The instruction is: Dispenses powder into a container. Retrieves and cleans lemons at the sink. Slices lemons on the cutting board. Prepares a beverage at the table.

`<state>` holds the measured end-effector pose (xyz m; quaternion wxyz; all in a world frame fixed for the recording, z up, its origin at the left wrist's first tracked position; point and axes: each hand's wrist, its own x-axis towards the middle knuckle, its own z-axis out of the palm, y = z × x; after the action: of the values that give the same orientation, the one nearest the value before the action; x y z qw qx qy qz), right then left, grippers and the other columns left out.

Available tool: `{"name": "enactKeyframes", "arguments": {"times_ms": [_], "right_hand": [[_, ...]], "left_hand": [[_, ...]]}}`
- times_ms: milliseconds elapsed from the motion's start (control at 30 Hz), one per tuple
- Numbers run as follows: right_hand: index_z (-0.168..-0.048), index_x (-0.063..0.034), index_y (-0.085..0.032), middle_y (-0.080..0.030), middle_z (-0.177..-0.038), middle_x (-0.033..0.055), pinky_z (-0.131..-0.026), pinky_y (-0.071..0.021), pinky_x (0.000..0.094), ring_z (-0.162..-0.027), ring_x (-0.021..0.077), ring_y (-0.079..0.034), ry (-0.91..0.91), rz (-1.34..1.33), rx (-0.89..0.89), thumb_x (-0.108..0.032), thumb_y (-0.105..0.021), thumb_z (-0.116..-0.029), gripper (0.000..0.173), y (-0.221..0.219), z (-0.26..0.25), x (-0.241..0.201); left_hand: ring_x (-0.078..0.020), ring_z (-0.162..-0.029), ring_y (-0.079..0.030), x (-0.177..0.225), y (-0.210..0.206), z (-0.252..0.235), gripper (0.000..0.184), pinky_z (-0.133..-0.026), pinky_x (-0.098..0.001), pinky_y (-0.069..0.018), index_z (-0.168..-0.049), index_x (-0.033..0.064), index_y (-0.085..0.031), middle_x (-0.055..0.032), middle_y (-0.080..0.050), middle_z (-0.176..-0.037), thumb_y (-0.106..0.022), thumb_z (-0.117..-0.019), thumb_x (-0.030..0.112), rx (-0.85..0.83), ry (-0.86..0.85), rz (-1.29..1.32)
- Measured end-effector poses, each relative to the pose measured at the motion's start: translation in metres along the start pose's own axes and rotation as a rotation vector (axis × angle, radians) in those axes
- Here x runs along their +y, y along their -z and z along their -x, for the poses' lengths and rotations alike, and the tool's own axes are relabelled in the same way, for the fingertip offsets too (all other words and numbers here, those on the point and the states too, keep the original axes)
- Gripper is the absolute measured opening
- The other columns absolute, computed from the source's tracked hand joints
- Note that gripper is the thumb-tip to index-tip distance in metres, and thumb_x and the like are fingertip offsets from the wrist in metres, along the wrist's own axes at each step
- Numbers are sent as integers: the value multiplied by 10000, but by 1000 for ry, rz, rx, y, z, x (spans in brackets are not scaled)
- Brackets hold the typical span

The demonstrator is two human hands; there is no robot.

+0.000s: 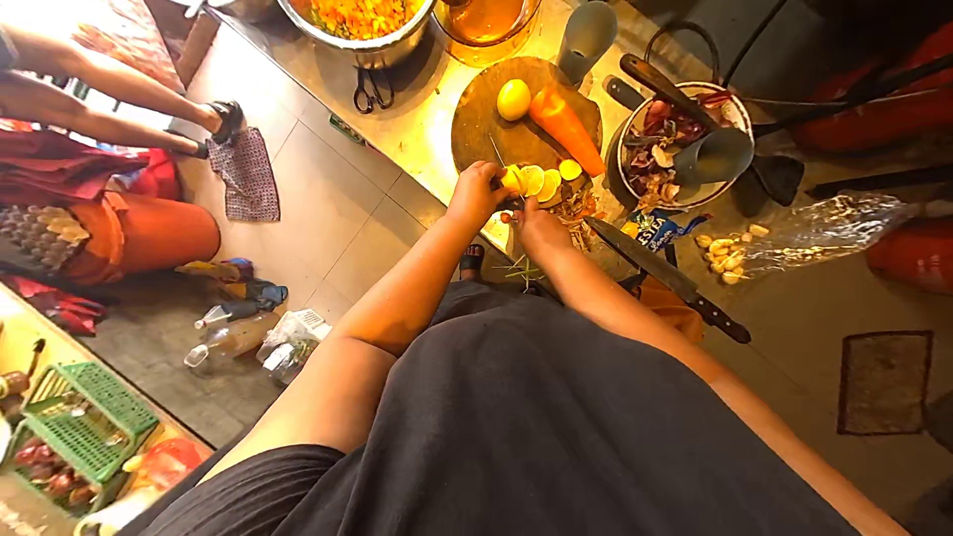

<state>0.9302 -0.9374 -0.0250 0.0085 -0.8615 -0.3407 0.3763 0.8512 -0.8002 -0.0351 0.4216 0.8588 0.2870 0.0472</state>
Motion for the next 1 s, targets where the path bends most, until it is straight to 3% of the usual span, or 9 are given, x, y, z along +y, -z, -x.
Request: {"name": "enactKeyframes", "arguments": {"times_ms": [133,233,400,533,767,900,1000], "right_hand": [[-1441,-23,-416,-699,-1040,271,-843,-570,621,-1036,466,-710,-35,-25,-33,-383,-308,-1140,482,-1,15,13],[-1427,27,-418,-682,-1096,306,-893,-546,642,-1081,491,-687,-6,-100,-90,-371,-309,-1144,500,3,12,27],[-1362,1,-476,-691,-1068,265,-855,-561,613,-1071,455,-698,10,4,-10,-397,-300,-1140,488,40,37,12],[-1366,-15,-458,-697,-1027,252,-803,-576,595,-1030,445,-715,-26,94,8,-411,-288,-1139,487,51,55,-2],[-1376,-24,-469,-703,-1045,250,-813,-574,603,-1037,444,-714,-57,93,10,-378,-300,-1141,457,45,54,0],[-1377,-34,-454,-698,-1039,243,-812,-578,594,-1032,433,-717,-57,99,-16,-386,-298,-1141,451,44,53,0],[-1381,-31,-447,-694,-1042,247,-820,-580,585,-1041,432,-715,-54,91,-32,-383,-299,-1141,451,44,52,-2]], "left_hand": [[-283,-1052,-685,-2,0,-2,357,-976,-392,-547,-1141,-53,-696,-205,-688,-1129,-793,-898,189,18,22,27],[-280,-1073,-682,-3,-1,1,370,-984,-378,-551,-1160,-63,-683,-217,-676,-1155,-785,-907,187,36,15,59],[-310,-1201,-627,2,0,5,402,-1056,-396,-500,-1239,-49,-663,-234,-619,-1310,-706,-976,252,-7,-51,-8],[-302,-1160,-644,3,-1,6,389,-1032,-386,-516,-1257,-48,-663,-230,-620,-1302,-669,-997,241,-18,-67,-24],[-287,-1038,-676,-3,-8,8,349,-962,-392,-550,-1202,-35,-655,-213,-658,-1146,-698,-979,230,23,-114,8],[-263,-1096,-658,-10,-11,8,354,-971,-364,-549,-1210,-37,-646,-206,-623,-1267,-708,-940,185,11,-202,14],[-253,-1080,-660,-8,-9,7,384,-958,-370,-554,-1236,-16,-630,-194,-615,-1276,-721,-911,166,-18,-189,-2]]}}
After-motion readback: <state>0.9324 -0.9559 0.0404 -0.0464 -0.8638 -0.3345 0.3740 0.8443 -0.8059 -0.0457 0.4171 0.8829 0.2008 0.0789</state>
